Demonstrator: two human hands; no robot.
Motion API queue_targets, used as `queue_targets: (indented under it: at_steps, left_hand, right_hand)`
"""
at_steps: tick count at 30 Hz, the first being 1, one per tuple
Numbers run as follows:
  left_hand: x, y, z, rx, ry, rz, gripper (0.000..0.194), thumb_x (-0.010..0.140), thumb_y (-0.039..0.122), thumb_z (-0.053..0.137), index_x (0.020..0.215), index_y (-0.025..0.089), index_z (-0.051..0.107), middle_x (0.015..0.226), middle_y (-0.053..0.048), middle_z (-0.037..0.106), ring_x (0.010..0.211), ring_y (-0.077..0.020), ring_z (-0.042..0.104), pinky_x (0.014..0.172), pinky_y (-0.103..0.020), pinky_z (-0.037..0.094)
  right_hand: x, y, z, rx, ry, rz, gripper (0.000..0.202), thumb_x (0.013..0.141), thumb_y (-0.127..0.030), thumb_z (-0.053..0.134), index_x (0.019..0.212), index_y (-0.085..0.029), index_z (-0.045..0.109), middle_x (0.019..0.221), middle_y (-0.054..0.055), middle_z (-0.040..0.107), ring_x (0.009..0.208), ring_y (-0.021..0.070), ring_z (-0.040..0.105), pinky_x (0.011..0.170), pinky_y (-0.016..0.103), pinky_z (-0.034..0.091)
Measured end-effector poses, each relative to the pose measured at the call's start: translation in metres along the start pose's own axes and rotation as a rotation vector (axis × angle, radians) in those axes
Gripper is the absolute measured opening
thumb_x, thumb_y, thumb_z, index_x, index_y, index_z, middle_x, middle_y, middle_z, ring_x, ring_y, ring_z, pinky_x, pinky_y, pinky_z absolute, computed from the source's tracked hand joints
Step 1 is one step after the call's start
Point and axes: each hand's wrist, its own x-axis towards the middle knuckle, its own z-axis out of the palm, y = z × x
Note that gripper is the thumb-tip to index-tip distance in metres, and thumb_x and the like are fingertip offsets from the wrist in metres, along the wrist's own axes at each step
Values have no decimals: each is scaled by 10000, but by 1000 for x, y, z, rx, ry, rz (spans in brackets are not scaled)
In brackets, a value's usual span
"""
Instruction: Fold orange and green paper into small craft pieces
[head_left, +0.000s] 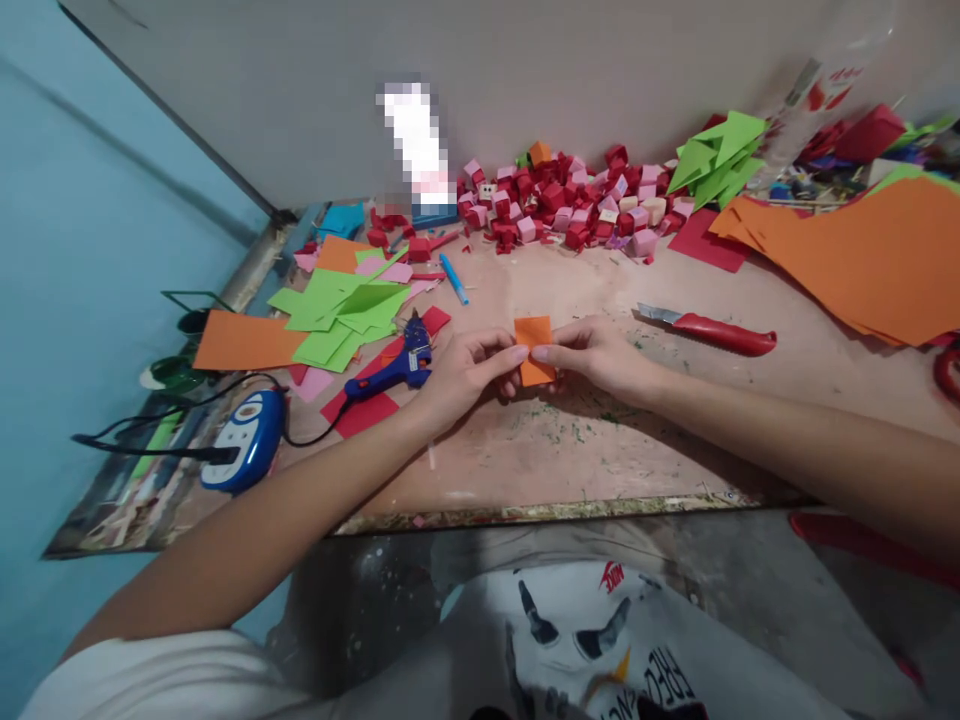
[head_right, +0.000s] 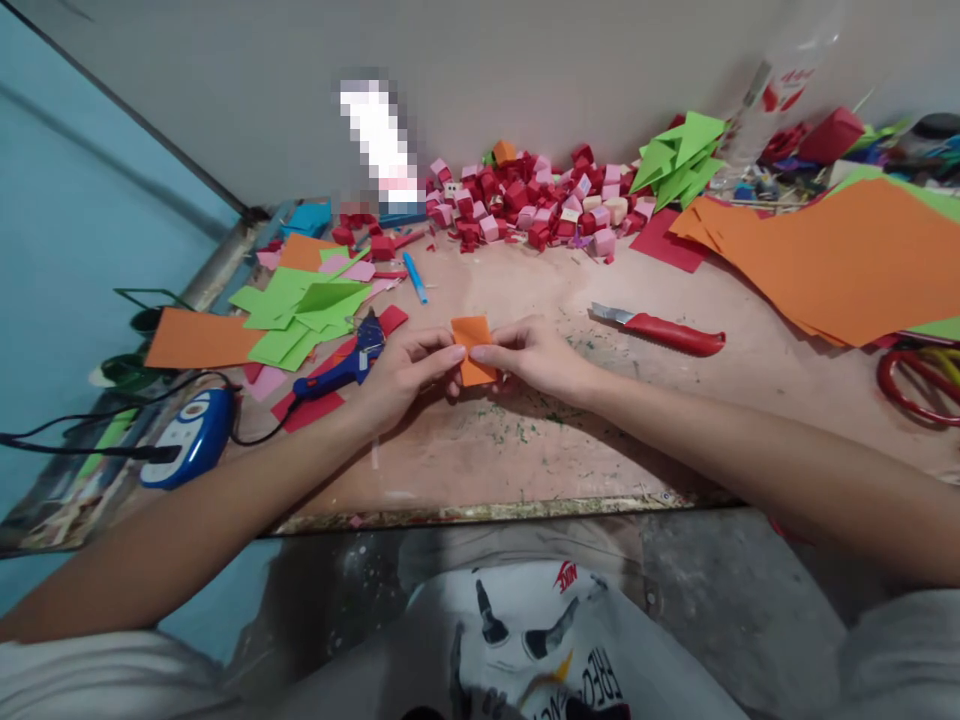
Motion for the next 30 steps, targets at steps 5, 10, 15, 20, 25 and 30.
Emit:
queue_targets:
  at_steps: [5,10,15,20,25,30]
  left_hand:
    - [-4,-3,-1,69,-33,47,462,942,559,945,837,158,743,731,-5,722,603,-100,682,604,-198,562]
    - [-7,-3,-1,147,-101,76,292,1034,372,825,856,155,746,749,0,710,657,-86,656,659,-191,528]
    - [-8,-6,-1,133,-84,58,331,1041,456,836,923,158,757,797,-12,723,672,-110,677,648,-219,542]
    - [-9,-2,0,227,-90,103,456,1024,552,884,830,168,733,720,5,684,650,-106,634,632,-217,521]
    - [-8,-3,2,152,-76,114,512,984,653,908,890,166,779,760,-1,714,630,-98,646,604,-201,542]
    - [-7,-6,1,186,-28,136,514,985,661,903,890,166,801,752,-18,734,631,-112,677,619,-210,569]
  right_hand:
    - [-4,0,-3,-116,-45,-73,530,974,-621,901,746,-164,757,694,23,682,638,132,574,617,291,428]
    - [-8,2,-6,-86,-86,-118,541,981,-588,903,690,-171,717,637,-18,562,593,112,444,562,291,315]
    - [-11,6,-5,-99,-129,-91,495,1071,-610,809,868,-159,819,698,5,628,598,128,493,543,291,337]
    - [-11,4,-5,-172,-58,-157,597,1011,-675,877,722,-185,696,690,5,591,647,138,488,599,308,392]
    - [-10,4,-4,-138,-99,-192,567,1032,-683,837,779,-188,727,716,7,629,660,144,521,636,320,441]
    - [-10,3,-4,-160,-120,-222,534,1036,-653,827,772,-198,734,699,-2,631,654,146,513,634,321,427]
